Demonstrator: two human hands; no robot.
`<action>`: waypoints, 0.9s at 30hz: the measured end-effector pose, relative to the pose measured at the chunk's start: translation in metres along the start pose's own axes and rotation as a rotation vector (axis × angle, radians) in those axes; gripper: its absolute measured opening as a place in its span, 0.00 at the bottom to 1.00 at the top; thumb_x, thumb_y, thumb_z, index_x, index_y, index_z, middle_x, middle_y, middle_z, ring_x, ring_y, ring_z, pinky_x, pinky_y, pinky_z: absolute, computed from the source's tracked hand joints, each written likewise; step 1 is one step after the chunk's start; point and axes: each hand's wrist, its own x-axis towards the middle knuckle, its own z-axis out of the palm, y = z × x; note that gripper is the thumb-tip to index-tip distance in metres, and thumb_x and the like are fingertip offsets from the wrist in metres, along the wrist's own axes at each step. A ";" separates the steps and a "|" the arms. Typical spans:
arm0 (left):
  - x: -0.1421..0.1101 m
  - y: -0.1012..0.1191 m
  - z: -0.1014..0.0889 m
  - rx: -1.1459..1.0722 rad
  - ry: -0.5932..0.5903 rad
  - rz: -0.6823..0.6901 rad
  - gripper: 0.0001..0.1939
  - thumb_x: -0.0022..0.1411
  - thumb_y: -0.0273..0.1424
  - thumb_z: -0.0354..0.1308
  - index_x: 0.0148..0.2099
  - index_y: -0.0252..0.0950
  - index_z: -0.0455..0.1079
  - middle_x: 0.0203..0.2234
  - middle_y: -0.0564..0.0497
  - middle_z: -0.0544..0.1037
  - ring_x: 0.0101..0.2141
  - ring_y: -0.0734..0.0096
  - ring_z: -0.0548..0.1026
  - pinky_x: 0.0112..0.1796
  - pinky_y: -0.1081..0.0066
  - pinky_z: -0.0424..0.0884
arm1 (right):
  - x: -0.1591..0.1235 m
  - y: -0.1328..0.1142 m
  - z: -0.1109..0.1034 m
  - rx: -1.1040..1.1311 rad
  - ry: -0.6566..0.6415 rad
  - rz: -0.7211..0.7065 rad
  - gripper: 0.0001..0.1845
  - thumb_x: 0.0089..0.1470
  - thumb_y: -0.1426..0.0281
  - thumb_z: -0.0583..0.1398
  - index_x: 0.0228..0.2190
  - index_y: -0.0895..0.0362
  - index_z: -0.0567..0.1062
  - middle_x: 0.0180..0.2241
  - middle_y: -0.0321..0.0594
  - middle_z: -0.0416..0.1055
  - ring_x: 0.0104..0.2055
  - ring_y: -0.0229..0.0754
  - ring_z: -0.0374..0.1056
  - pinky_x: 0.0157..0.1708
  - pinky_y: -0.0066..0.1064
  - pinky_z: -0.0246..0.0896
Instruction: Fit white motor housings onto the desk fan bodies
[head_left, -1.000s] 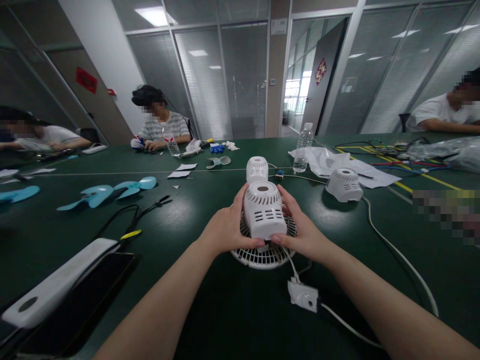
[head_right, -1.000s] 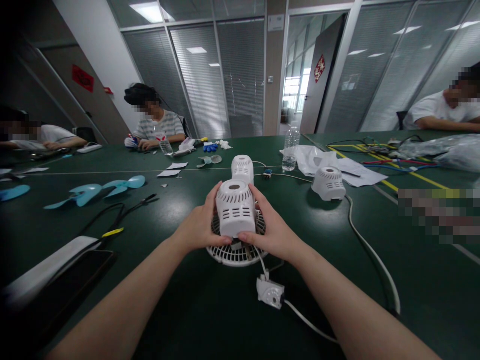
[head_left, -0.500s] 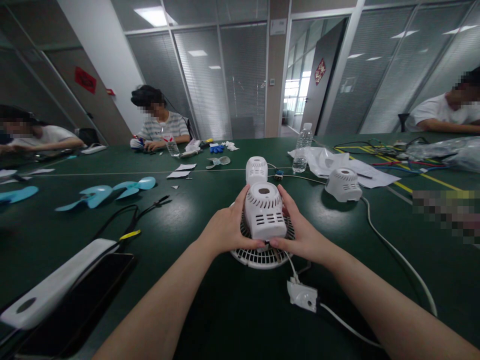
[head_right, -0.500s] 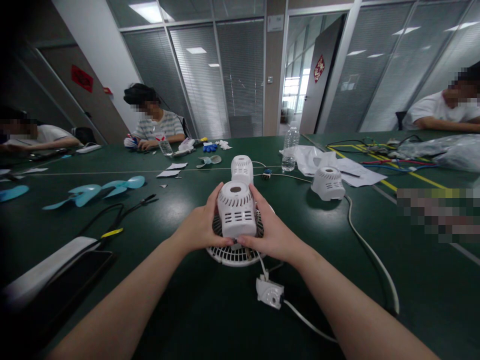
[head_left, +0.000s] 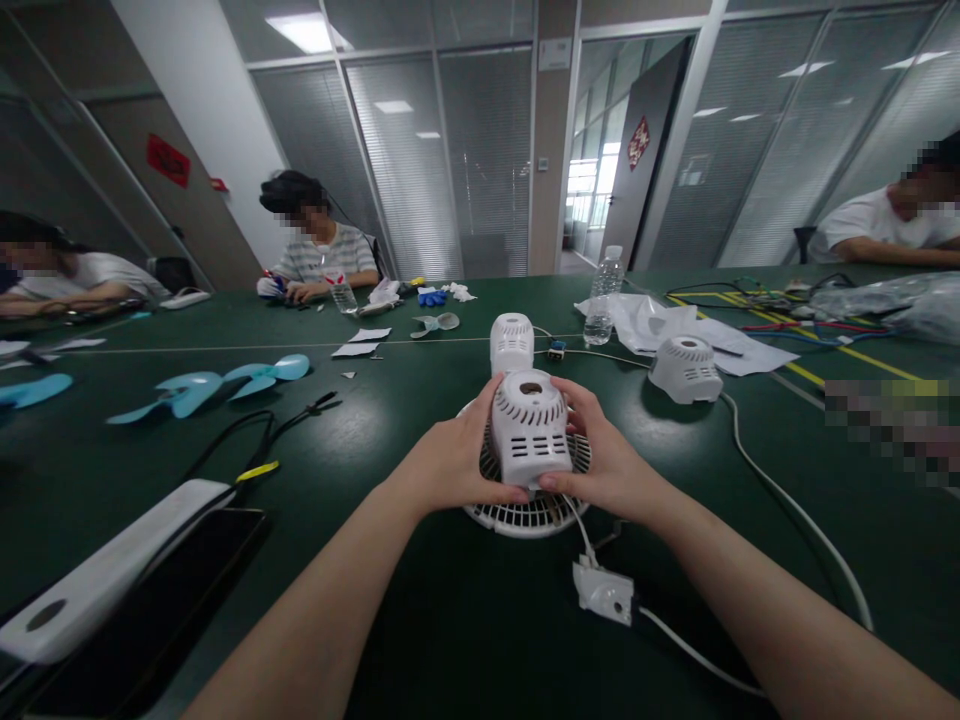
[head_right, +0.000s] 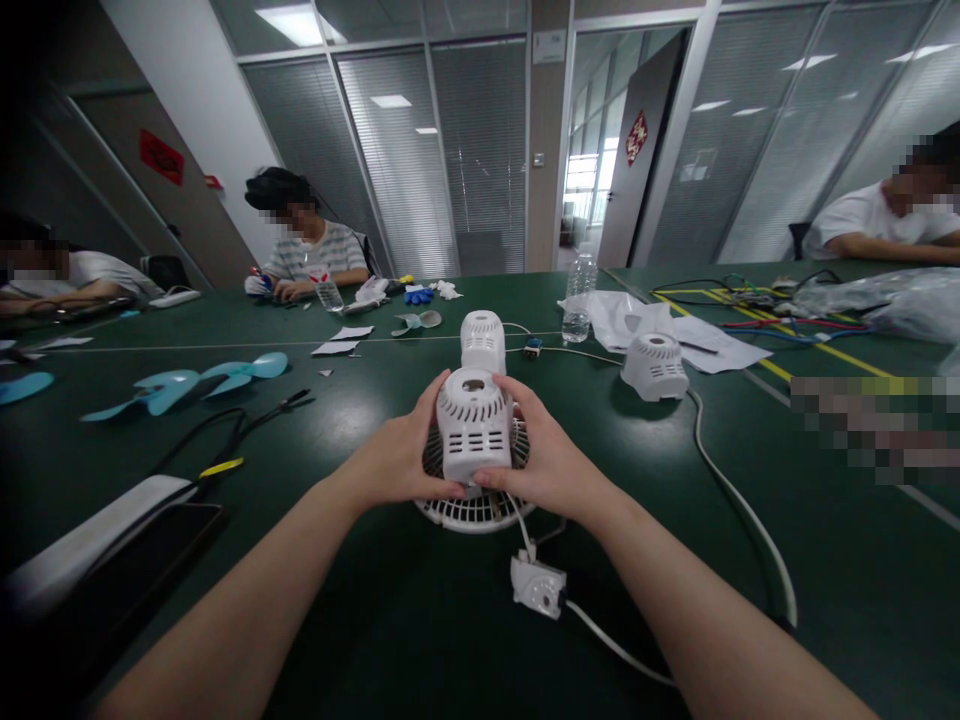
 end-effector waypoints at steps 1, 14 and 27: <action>0.000 0.000 0.000 -0.004 -0.001 0.006 0.69 0.43 0.54 0.66 0.70 0.40 0.22 0.59 0.34 0.66 0.50 0.37 0.73 0.47 0.46 0.68 | 0.000 0.000 0.000 -0.001 -0.003 -0.002 0.54 0.42 0.59 0.71 0.63 0.43 0.49 0.64 0.46 0.52 0.62 0.58 0.57 0.59 0.56 0.56; 0.000 0.000 0.002 -0.053 -0.040 0.006 0.71 0.43 0.52 0.67 0.70 0.40 0.18 0.63 0.35 0.60 0.58 0.40 0.65 0.54 0.47 0.64 | -0.001 -0.001 0.000 -0.061 -0.066 0.075 0.56 0.44 0.63 0.70 0.64 0.43 0.43 0.66 0.44 0.49 0.64 0.56 0.53 0.62 0.55 0.50; 0.002 -0.007 0.012 -0.061 -0.007 -0.008 0.74 0.40 0.50 0.70 0.69 0.40 0.15 0.66 0.35 0.53 0.62 0.38 0.59 0.58 0.45 0.58 | 0.004 -0.003 -0.010 0.123 -0.186 0.086 0.56 0.49 0.66 0.68 0.65 0.42 0.38 0.69 0.45 0.41 0.68 0.57 0.47 0.64 0.55 0.44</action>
